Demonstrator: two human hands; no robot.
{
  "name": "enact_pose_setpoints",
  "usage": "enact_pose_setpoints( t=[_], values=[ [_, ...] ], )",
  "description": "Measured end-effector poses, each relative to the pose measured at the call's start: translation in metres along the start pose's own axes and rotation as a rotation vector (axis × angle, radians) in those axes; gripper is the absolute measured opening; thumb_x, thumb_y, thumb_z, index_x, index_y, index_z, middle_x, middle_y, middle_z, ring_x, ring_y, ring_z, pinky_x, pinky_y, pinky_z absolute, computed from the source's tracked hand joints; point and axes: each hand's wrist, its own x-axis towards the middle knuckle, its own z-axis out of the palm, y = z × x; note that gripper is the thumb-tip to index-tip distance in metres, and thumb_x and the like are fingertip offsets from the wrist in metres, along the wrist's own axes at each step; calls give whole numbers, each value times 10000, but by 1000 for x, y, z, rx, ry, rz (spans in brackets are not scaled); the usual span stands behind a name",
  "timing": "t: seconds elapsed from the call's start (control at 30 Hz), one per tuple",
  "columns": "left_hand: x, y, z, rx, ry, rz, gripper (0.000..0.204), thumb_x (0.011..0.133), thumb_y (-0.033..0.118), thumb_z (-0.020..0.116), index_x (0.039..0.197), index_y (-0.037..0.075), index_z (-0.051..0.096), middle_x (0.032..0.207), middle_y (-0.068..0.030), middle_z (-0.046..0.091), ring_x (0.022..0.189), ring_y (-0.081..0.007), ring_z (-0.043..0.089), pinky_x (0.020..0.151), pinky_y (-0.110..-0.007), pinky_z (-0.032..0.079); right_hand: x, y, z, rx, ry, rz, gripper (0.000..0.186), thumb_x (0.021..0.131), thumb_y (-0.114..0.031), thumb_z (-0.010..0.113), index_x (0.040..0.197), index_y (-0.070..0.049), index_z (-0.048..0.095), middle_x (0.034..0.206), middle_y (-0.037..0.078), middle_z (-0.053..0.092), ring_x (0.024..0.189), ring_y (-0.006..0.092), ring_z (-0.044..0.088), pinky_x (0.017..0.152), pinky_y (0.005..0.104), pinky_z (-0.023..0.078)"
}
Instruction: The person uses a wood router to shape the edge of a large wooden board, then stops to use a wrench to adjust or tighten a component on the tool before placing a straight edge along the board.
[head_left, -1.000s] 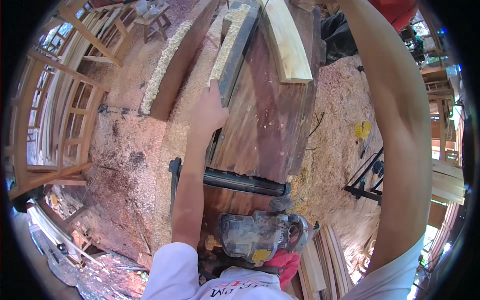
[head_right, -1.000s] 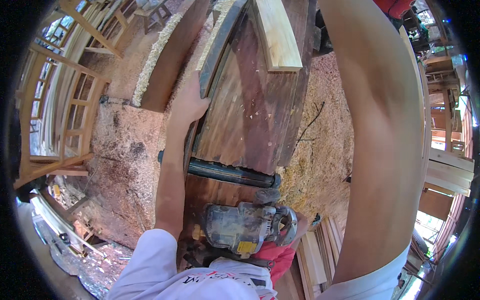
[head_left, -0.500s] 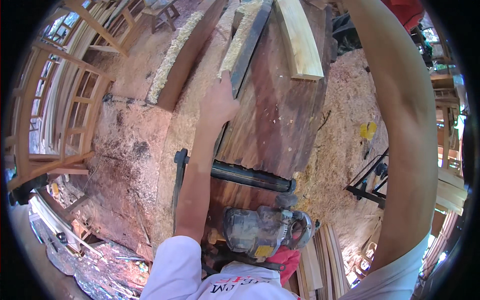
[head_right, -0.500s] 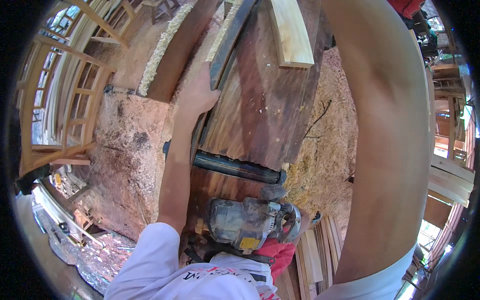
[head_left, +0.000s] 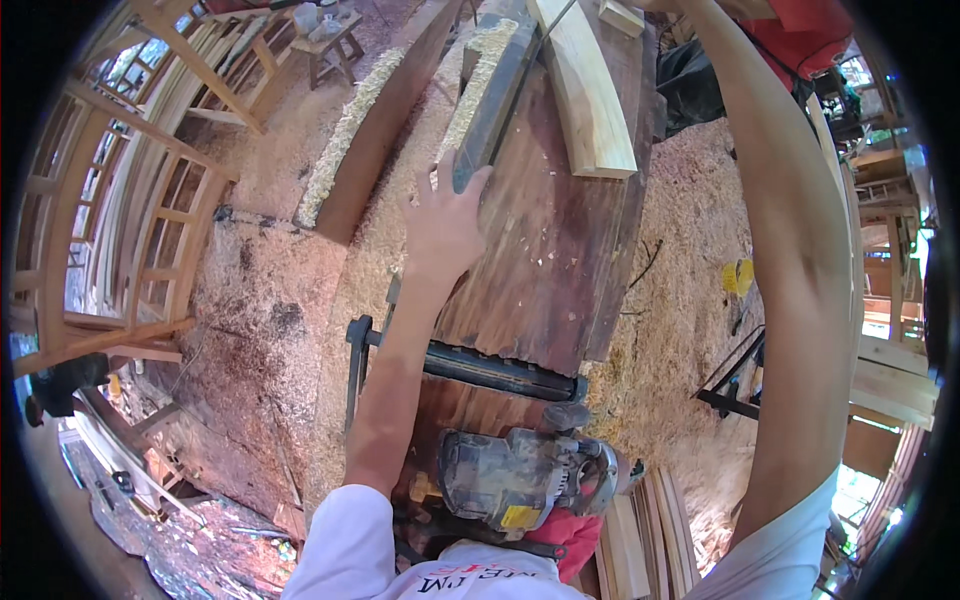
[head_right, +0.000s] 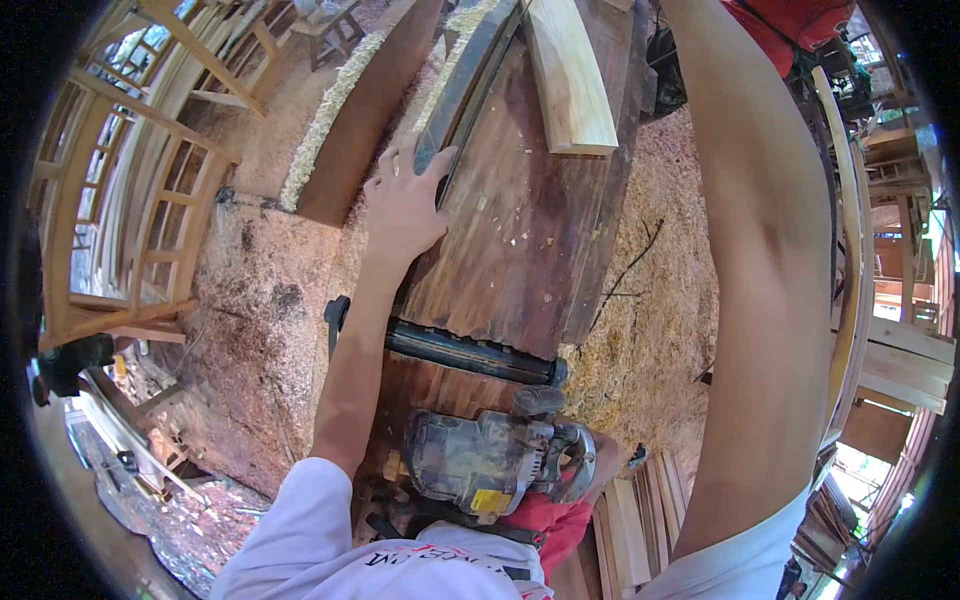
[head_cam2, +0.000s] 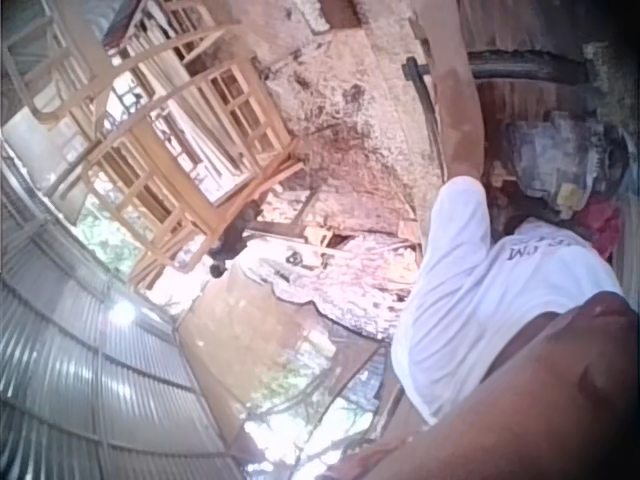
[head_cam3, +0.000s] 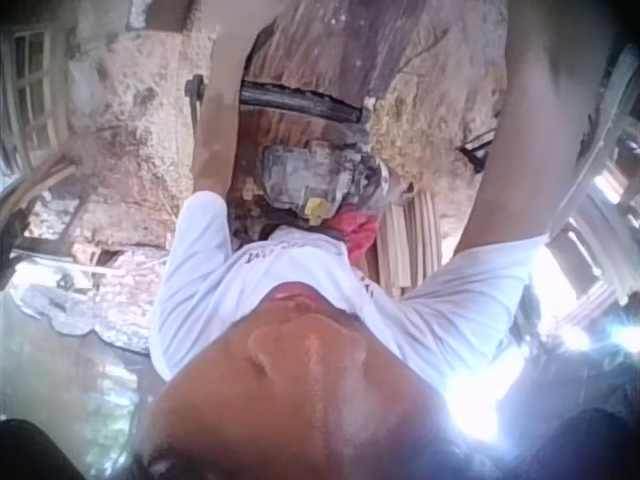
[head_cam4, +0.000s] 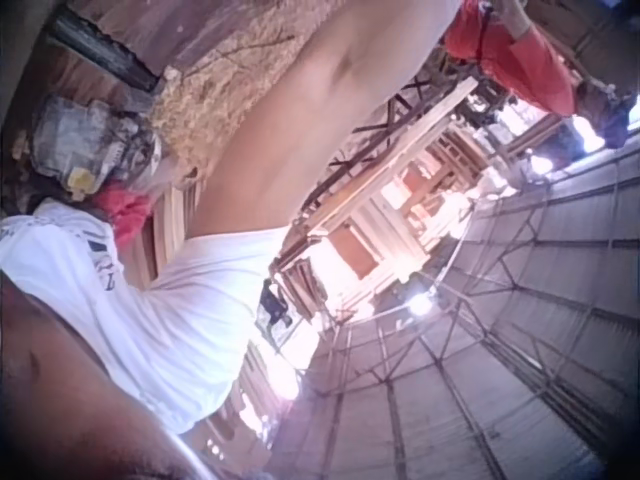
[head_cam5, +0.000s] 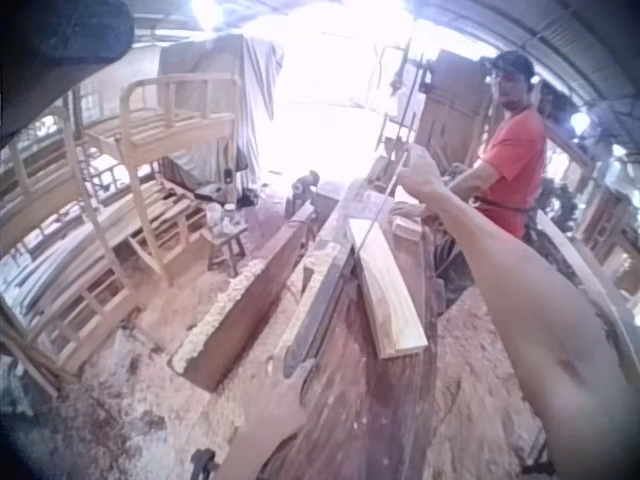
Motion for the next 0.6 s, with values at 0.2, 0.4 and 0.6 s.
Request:
enact_pose_setpoints(
  t=[0.2,0.4,0.6],
  values=[
    [-1,2,-3,20,-25,-31,491,795,99,672,1257,265,693,1526,-107,368,1417,-355,323,1064,-599,367,12,-17,-9,-32,-84,117,518,781,-129,617,1257,69,565,1280,309,591,1212,419,571,1038,444,454],
    [-7,4,-7,130,-57,-84,389,857,144,648,1205,296,735,1551,-105,334,1493,-320,191,1115,-684,267,11,-40,-9,114,-104,137,132,718,-80,624,738,45,663,602,184,618,564,333,630,570,460,509],
    [-9,0,-7,97,-85,-110,379,872,151,641,1201,308,742,1544,-99,342,1485,-320,207,1104,-690,268,2,-68,-27,-53,-323,146,349,747,-131,661,1011,97,647,925,278,692,883,387,686,820,472,538]
  ],
)
